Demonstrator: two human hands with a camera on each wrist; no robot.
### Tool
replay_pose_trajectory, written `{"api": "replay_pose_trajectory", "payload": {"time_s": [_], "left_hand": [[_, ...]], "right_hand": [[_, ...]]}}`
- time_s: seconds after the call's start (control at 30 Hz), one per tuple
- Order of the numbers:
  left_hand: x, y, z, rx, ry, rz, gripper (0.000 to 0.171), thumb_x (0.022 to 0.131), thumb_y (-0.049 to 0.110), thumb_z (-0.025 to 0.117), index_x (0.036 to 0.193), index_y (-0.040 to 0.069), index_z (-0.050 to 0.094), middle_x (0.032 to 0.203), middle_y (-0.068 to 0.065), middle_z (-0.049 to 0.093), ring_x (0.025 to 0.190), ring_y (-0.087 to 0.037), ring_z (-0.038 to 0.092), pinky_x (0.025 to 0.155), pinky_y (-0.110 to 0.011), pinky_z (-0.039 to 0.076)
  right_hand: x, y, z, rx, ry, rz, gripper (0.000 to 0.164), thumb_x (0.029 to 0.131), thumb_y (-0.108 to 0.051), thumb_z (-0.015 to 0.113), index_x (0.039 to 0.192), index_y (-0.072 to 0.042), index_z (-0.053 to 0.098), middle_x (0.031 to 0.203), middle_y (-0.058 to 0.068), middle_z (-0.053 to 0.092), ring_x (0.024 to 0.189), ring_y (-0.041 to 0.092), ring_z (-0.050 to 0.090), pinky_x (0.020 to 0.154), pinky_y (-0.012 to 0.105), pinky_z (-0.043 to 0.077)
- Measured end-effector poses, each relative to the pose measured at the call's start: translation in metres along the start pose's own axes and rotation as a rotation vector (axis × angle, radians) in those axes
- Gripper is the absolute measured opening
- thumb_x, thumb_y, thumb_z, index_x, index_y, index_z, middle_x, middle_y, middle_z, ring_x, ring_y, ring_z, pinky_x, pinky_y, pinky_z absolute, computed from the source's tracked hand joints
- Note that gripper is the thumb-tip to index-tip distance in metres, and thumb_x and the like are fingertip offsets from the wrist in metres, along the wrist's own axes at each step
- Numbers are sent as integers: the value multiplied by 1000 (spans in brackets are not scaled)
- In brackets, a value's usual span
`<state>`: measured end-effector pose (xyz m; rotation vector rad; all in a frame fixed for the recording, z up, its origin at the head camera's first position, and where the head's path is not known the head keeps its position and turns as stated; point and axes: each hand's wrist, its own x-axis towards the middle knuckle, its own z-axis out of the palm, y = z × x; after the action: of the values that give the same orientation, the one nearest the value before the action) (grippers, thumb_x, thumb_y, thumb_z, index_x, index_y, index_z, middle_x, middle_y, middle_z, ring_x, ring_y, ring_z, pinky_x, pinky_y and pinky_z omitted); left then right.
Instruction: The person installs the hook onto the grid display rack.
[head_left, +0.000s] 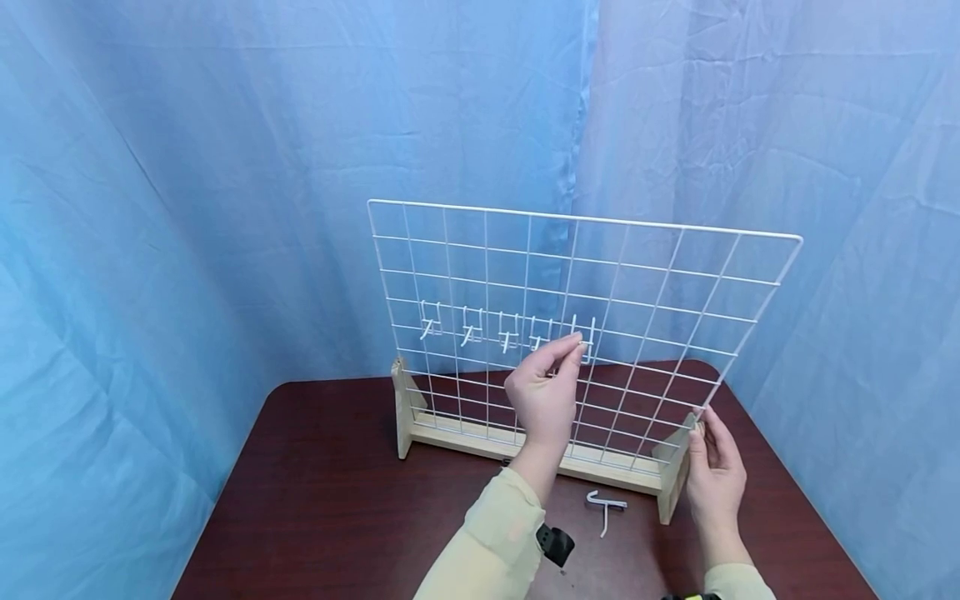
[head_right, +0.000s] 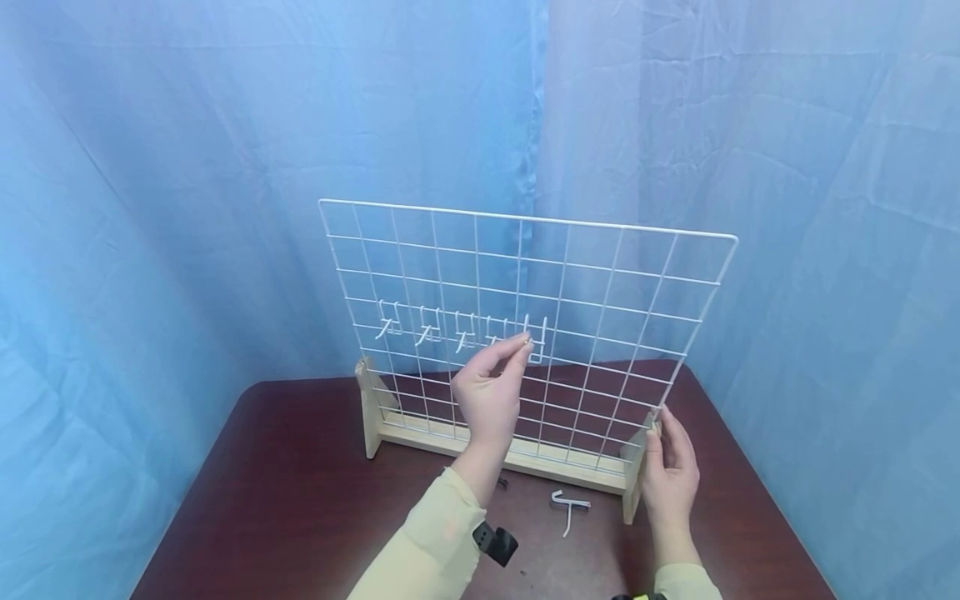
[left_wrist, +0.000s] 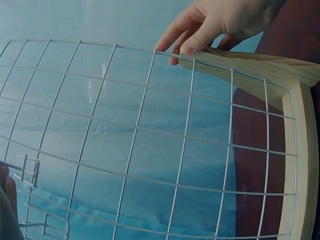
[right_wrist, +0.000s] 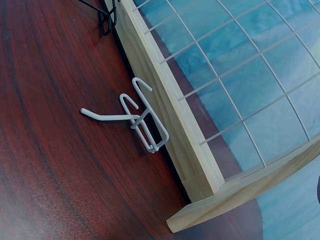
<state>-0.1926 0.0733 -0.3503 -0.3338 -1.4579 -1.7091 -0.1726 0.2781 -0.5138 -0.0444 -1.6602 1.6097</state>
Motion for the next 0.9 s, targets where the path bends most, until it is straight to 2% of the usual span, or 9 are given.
{"api": "replay_pose_trajectory", "payload": {"time_s": [0.1, 0.3, 0.37, 0.47, 0.7, 0.9], "left_hand": [[0, -5, 2, 16, -3, 11, 12, 74, -15, 77, 85, -9, 74, 85, -18, 73, 74, -25, 73, 66, -28, 59], [-5, -32, 7, 49, -6, -10, 13, 75, -11, 79, 85, -5, 76, 87, -13, 75, 75, -21, 73, 67, -25, 58], [-7, -37, 7, 51, -5, -20, 13, 75, -11, 79, 85, -4, 77, 87, -12, 75, 76, -20, 74, 67, -24, 58], [-8, -34, 6, 51, -3, -27, 14, 74, -13, 78, 85, -5, 76, 86, -13, 74, 77, -22, 74, 67, -25, 58], [-10, -12, 1, 43, -2, -30, 11, 75, -13, 77, 85, -9, 75, 86, -18, 73, 80, -24, 74, 68, -26, 59], [-15, -12, -1, 26, -14, -45, 12, 76, -14, 76, 86, -10, 75, 88, -19, 73, 83, -28, 73, 70, -27, 59]], "right_hand": [[0, 1, 0, 5, -3, 7, 42, 95, 14, 52, 136, 7, 54, 123, -14, 65, 114, 0, 59, 94, 11, 44], [0, 2, -1, 10, -9, 3, 42, 95, 14, 52, 136, 6, 54, 124, -13, 64, 115, 0, 58, 94, 11, 44], [0, 2, -1, 7, -9, 1, 42, 95, 13, 52, 136, 6, 54, 124, -13, 64, 115, 0, 58, 94, 12, 44], [0, 1, -1, -9, -8, 1, 42, 95, 13, 52, 137, 6, 54, 124, -14, 64, 115, 0, 58, 94, 11, 44], [0, 0, 0, -40, -6, -2, 42, 95, 12, 52, 137, 6, 53, 124, -15, 63, 115, -1, 58, 94, 12, 44], [0, -2, 0, -70, -5, 0, 41, 96, 12, 52, 137, 5, 54, 124, -17, 62, 115, -2, 57, 95, 11, 43]]}}
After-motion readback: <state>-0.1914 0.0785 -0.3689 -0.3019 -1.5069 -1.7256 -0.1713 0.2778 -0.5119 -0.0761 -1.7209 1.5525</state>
